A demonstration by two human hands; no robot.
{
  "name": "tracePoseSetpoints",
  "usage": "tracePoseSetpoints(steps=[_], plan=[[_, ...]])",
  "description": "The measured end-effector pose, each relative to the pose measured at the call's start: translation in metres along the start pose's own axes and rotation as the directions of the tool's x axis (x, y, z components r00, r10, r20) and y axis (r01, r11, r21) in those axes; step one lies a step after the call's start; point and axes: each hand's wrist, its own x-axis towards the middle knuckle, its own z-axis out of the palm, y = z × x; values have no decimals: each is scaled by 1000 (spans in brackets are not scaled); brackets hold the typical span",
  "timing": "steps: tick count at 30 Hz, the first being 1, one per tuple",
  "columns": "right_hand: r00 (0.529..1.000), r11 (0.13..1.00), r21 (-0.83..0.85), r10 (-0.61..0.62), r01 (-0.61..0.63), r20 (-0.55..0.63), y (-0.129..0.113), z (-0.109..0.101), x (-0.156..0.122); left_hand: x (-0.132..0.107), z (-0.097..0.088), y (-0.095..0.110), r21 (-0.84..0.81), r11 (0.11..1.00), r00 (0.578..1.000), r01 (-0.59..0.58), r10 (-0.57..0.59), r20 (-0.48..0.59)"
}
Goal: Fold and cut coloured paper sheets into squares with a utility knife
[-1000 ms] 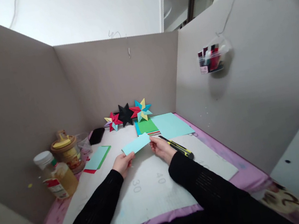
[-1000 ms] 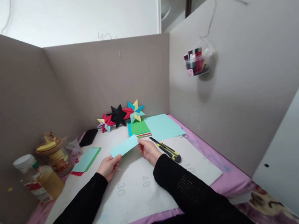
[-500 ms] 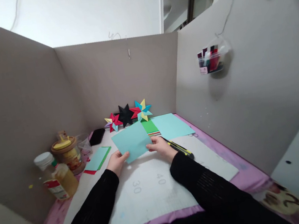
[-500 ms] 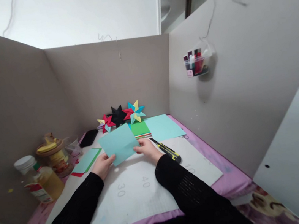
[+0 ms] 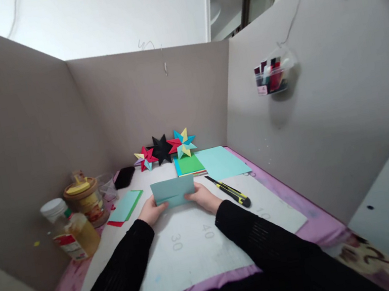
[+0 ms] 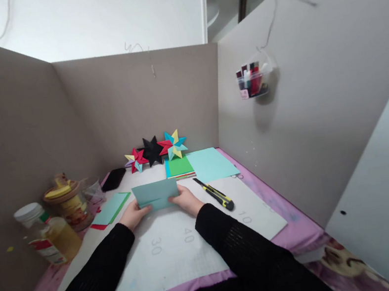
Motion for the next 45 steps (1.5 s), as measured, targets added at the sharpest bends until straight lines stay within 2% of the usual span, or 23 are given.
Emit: tracePoseSetpoints(steps=[8, 12, 16, 25, 27, 31, 34, 37, 39, 45], plan=[[999, 999, 27, 31, -31, -22, 1, 3, 3, 0, 6, -2, -44, 999, 999, -24, 23, -34], [998, 998, 47, 54, -52, -42, 3, 2, 3, -2, 9, 2, -133, 990, 998, 39, -46, -48], [998, 996, 78, 41, -38, -39, 3, -1, 4, -5, 10, 9, -239, 963, 991, 122, -129, -16], [998, 991, 131, 42, -35, -51, -1, -1, 5, -11, 14, 18, -317, 929, 982, 190, -185, 46], [998, 981, 190, 46, -37, -44, -7, 0, 3, -11, 16, 21, -312, 929, 978, 196, -206, 1], [997, 936, 344, 68, -75, 32, -19, 12, -1, -10, 25, 28, -423, 898, 956, 120, -219, -194], [989, 954, 268, 113, -134, 92, -19, 30, -5, -12, 37, 33, -480, 875, 943, 63, -209, -257], [988, 977, 151, 147, -153, 44, -15, 45, -7, -15, 46, 35, -474, 880, 947, 27, -174, -269], [988, 977, 155, 150, -145, -23, -14, 48, -6, -16, 49, 35, -469, 883, 949, 10, -157, -275], [968, 954, 272, 175, -121, -182, -22, 27, 1, -13, 44, 32, -435, 900, 945, 44, -178, -273]])
